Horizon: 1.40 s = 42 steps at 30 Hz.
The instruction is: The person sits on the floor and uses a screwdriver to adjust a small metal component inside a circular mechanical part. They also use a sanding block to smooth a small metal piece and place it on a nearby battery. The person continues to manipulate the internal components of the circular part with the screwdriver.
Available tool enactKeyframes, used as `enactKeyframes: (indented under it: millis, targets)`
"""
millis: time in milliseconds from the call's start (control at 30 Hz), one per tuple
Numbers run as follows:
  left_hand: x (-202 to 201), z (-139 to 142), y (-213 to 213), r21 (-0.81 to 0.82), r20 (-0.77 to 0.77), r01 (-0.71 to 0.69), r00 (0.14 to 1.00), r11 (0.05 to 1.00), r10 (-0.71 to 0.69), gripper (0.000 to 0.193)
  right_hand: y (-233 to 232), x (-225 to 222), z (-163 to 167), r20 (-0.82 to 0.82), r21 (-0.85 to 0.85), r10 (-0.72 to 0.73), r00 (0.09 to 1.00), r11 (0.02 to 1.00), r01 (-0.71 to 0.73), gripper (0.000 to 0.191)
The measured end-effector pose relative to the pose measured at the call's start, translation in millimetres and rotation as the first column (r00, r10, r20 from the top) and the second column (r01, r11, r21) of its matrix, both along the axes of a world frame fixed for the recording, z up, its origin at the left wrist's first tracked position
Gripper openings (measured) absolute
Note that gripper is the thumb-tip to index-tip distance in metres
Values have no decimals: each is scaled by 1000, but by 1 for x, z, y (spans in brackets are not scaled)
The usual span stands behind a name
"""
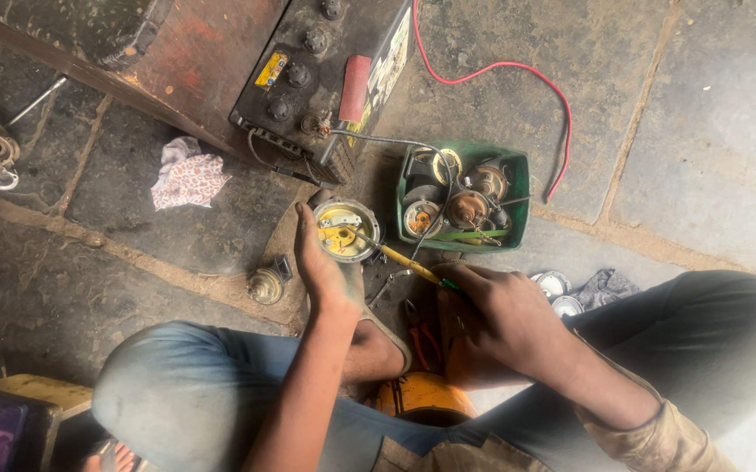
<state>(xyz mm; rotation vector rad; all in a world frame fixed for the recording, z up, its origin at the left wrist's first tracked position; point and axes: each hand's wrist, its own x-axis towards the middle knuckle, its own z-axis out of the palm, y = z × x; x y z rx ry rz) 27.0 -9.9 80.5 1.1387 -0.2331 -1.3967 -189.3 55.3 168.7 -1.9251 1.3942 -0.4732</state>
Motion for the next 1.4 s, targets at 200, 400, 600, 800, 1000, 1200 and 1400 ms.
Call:
enactKeyframes:
  millis: [200,400,600,800,1000,1200,1400]
  targets:
    - [1,0,0,-26,-35,-16,999,1000,15,52,0,2,0,26,29,-24,999,999,23,36]
    - [5,5,-1,-17,0,-42,999,999,42,45,-1,-1,-4,18,-41,-34,999,999,35,35]
    - [7,10,-2,9,1,-32,999,999,32,43,-5,-7,-6,56,-47,0,998,999,3,31]
    - [7,12,-1,31,-33,-33,999,999,34,46,-4,-7,-3,59,-16,1,998,1000,0,32]
    - [7,13,-1,26,-27,-41,999,999,42,47,-3,-6,-7,90,28,-17,996,1000,15,27]
    - [8,14,-1,19,-51,-42,998,999,43,50,-3,-2,-7,106,-17,-12,994,1000,14,23]
    - [10,8,-2,32,-52,-45,998,998,46,50,-4,3,-5,124,-38,-17,992,999,21,27]
